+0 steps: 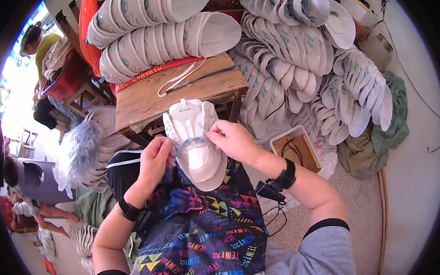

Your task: The recorder is lacing a white sneaker on a wooden workbench.

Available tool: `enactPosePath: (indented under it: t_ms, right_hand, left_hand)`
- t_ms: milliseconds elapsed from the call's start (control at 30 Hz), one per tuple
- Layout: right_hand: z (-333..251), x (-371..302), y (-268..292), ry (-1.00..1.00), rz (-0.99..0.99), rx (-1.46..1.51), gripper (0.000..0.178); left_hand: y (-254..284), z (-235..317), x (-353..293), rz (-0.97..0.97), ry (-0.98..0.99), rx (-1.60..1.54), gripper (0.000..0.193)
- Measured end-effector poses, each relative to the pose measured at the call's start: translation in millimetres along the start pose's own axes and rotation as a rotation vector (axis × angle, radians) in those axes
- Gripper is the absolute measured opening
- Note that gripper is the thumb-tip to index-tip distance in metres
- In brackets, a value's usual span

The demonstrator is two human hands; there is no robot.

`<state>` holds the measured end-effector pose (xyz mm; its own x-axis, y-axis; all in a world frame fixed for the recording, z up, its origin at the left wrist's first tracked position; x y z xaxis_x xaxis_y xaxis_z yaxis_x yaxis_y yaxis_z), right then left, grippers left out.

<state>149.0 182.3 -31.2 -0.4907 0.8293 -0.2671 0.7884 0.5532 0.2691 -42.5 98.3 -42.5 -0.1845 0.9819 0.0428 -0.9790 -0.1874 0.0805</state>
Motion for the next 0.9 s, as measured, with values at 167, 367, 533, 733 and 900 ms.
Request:
enactPosePath:
  t_ms: [167,367,533,733,900]
  right_hand:
    - [-8,-2,7,-0.020,0.028,-0.151,0.018]
    - [-29,-4,14,0.143,0.086,-0.196,0.020]
    - [-23,-2,12,0.067,0.060,-0.206,0.018]
    - [-31,1,9,0.053,0.049,-0.346,0.017]
    - [-76,-20,-12,0.523,0.211,-0.803,0.013]
  left_hand:
    - [-8,4,-6,-0.110,0.117,0.100,0.024]
    - [-13,-7,-2,-0.134,0.234,-0.015,0.024]
    - [-20,-11,-4,-0.168,0.483,-0.278,0.023]
    - [-13,31,22,-0.254,-0.085,0.617,0.024]
    - [-32,56,18,-0.392,-0.342,1.057,0.022]
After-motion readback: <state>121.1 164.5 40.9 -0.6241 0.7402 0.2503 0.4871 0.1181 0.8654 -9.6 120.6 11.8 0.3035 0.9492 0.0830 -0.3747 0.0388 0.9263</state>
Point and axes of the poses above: each hand's wrist, its own x-axis towards the middle knuckle, its own y-axis out of the back of the hand, z = x × y, the point moved 10 cm from there along x, towards the middle knuckle, and after that the axes turned 11 degrees about -y, right-handed, at the moved point
